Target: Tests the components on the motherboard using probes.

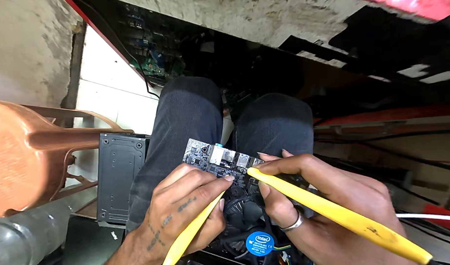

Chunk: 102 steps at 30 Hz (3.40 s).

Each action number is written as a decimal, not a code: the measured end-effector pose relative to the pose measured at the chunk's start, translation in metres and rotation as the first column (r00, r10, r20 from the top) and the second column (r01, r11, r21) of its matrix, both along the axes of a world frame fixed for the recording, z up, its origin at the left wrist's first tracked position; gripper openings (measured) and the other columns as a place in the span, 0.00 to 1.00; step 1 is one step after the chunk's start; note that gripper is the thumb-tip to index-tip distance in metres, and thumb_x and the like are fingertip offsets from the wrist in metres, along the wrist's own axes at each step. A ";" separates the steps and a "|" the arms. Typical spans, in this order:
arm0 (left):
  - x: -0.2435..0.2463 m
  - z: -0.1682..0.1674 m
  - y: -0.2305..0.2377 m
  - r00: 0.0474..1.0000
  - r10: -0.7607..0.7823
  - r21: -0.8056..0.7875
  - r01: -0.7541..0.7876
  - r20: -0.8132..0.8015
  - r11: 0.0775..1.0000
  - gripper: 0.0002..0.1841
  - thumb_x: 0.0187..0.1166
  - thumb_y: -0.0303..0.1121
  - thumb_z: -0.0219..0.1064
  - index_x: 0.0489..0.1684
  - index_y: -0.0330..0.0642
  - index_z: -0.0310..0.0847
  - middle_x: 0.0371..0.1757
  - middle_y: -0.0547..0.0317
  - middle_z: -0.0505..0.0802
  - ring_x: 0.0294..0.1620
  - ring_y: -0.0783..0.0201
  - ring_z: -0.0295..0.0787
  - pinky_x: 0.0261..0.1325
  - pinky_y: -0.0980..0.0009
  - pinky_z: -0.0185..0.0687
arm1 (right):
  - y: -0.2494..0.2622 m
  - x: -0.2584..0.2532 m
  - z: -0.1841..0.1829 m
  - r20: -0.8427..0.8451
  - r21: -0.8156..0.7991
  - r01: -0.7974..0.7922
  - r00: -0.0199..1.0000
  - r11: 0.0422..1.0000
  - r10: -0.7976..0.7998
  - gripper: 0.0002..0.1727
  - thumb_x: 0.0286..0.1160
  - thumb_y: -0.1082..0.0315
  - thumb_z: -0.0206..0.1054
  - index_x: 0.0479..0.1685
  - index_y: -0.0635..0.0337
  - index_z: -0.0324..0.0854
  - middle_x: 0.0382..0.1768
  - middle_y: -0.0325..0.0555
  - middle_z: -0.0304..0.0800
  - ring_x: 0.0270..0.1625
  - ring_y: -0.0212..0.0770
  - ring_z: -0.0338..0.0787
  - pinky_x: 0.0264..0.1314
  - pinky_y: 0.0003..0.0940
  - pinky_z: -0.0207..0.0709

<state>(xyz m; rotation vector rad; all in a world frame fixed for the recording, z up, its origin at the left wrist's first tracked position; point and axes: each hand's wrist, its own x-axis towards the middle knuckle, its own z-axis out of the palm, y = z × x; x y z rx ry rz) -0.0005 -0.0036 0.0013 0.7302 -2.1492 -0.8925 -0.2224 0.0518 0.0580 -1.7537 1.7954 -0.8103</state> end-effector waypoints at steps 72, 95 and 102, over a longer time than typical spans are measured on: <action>-0.001 -0.002 -0.002 1.000 -0.023 0.041 0.024 -0.015 0.999 0.14 0.81 0.36 0.62 0.49 0.41 0.93 0.43 0.62 0.94 0.50 0.72 0.87 0.53 0.78 0.80 | 0.003 -0.004 -0.001 0.011 -0.013 0.004 1.000 1.000 -0.004 0.12 0.76 0.58 0.65 0.44 0.55 0.90 0.33 0.27 0.91 0.42 0.19 0.89 0.49 0.19 0.85; -0.001 -0.001 -0.003 1.000 -0.017 0.057 0.017 -0.014 0.998 0.14 0.81 0.36 0.62 0.49 0.39 0.92 0.43 0.61 0.94 0.50 0.72 0.87 0.53 0.79 0.80 | 0.003 -0.004 -0.003 -0.003 -0.020 0.003 1.000 1.000 -0.003 0.12 0.76 0.58 0.64 0.43 0.54 0.90 0.34 0.27 0.91 0.42 0.19 0.89 0.44 0.17 0.84; 0.000 -0.001 -0.002 1.000 -0.015 0.052 0.016 -0.012 0.999 0.14 0.81 0.35 0.62 0.49 0.40 0.93 0.43 0.62 0.94 0.50 0.73 0.86 0.52 0.79 0.80 | 0.003 -0.004 -0.002 -0.010 -0.019 0.006 1.000 1.000 -0.006 0.12 0.76 0.58 0.65 0.43 0.53 0.90 0.33 0.27 0.90 0.41 0.19 0.89 0.45 0.18 0.84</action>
